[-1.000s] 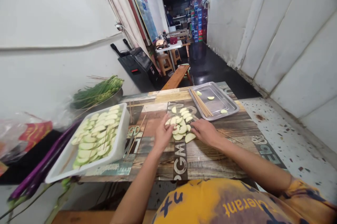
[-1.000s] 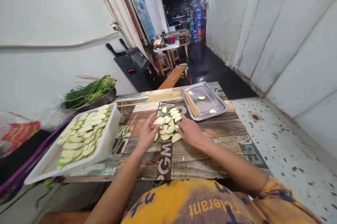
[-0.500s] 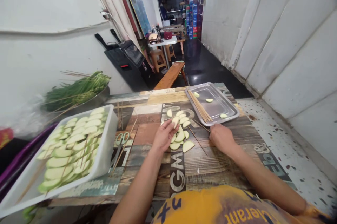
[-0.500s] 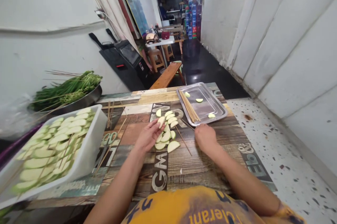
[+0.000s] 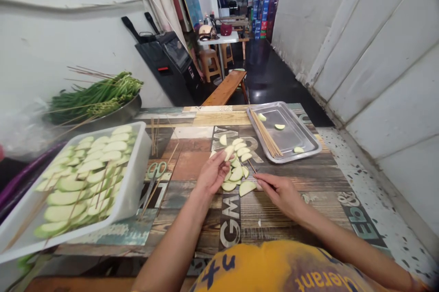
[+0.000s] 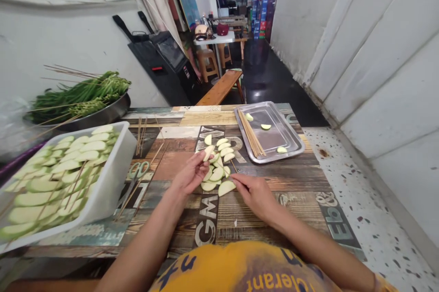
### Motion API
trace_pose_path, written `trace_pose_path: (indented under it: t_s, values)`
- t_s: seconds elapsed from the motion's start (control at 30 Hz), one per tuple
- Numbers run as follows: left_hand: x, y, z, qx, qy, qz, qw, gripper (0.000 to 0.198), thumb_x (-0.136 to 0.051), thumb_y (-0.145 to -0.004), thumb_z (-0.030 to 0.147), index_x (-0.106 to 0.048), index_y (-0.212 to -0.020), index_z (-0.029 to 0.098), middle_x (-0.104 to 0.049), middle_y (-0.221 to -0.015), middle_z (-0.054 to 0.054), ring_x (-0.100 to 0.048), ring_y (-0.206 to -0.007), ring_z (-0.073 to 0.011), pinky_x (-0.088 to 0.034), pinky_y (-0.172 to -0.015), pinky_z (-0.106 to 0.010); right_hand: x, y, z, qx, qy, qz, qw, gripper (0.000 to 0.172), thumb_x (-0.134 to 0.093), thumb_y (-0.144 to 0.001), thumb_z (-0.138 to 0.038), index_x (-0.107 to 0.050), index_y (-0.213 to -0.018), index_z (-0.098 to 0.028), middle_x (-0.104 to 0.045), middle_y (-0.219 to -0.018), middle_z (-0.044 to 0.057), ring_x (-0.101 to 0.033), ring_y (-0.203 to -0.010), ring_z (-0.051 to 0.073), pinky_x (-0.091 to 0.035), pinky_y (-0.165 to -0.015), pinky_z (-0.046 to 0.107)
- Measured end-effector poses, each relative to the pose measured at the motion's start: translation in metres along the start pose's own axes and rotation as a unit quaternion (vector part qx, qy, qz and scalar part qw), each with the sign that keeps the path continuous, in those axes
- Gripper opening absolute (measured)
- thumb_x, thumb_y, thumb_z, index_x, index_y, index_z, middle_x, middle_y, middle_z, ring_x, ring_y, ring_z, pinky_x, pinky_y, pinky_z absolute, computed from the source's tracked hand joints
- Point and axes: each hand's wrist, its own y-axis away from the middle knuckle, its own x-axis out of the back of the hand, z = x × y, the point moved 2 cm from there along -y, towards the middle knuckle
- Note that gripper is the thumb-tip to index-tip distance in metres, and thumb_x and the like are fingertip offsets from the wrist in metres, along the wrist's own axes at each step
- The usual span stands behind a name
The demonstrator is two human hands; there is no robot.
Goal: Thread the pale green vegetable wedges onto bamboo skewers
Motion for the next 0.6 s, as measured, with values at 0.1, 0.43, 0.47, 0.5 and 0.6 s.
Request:
trace_pose_path:
  t_s: [0.1, 0.43, 0.47, 0.5, 0.6]
  values:
    - [-0.0006, 0.0006, 0.0004, -0.004, -0.006, -0.004, 1.0, 0.02, -0.065, -0.071, 0.015, -0.06, -0.089, 0.009, -0.06, -0.079, -0.006, -0.047, -0.052, -0.0013, -0.036, -0.041, -0.007, -0.0015, 0.0017, -0.0005, -0.011, 0.002, -0.008, 1.0, 0.026, -0.046, -0.087, -0.023, -0.065, -0.104, -0.022, -0.07, -0.096, 0.002, -0.066, -0.083, 0.016, -0.05, -0.075, 0.024]
    - [-0.0019, 0.0015, -0.0007, -0.014, -0.018, -0.005, 1.0, 0.025, -0.071, -0.065, 0.019, -0.061, -0.085, 0.009, -0.059, -0.079, -0.004, -0.045, -0.051, 0.0, -0.034, -0.039, -0.007, -0.0024, 0.0009, -0.0032, -0.002, 0.003, -0.002, 1.0, 0.027, -0.046, -0.088, -0.023, -0.066, -0.105, -0.022, -0.07, -0.097, 0.002, -0.066, -0.084, 0.017, -0.052, -0.074, 0.025]
    - [-0.0019, 0.0015, -0.0007, -0.014, -0.018, -0.005, 1.0, 0.025, -0.071, -0.065, 0.019, -0.061, -0.086, 0.009, -0.059, -0.079, -0.004, -0.045, -0.051, 0.0, -0.033, -0.04, -0.007, -0.0024, 0.0011, -0.0031, -0.003, 0.004, -0.002, 1.0, 0.027, -0.046, -0.088, -0.023, -0.066, -0.105, -0.022, -0.07, -0.097, 0.002, -0.066, -0.084, 0.017, -0.052, -0.074, 0.025]
    - [-0.002, 0.0015, -0.0007, -0.015, -0.017, -0.004, 1.0, 0.025, -0.071, -0.065, 0.019, -0.061, -0.086, 0.009, -0.058, -0.078, -0.004, -0.045, -0.051, 0.0, -0.034, -0.04, -0.007, -0.0023, 0.0012, -0.003, -0.003, 0.004, -0.002, 1.0, 0.027, -0.046, -0.087, -0.023, -0.066, -0.105, -0.022, -0.07, -0.097, 0.003, -0.066, -0.084, 0.017, -0.052, -0.074, 0.025]
    - [-0.0018, 0.0012, -0.0006, -0.016, -0.013, 0.003, 1.0, 0.025, -0.072, -0.064, 0.019, -0.061, -0.085, 0.009, -0.058, -0.075, -0.003, -0.045, -0.051, -0.0001, -0.034, -0.04, -0.007, -0.0025, 0.0014, -0.0024, -0.006, 0.001, 0.001, 1.0, 0.026, -0.046, -0.087, -0.023, -0.066, -0.104, -0.021, -0.07, -0.097, 0.002, -0.067, -0.084, 0.017, -0.052, -0.074, 0.024]
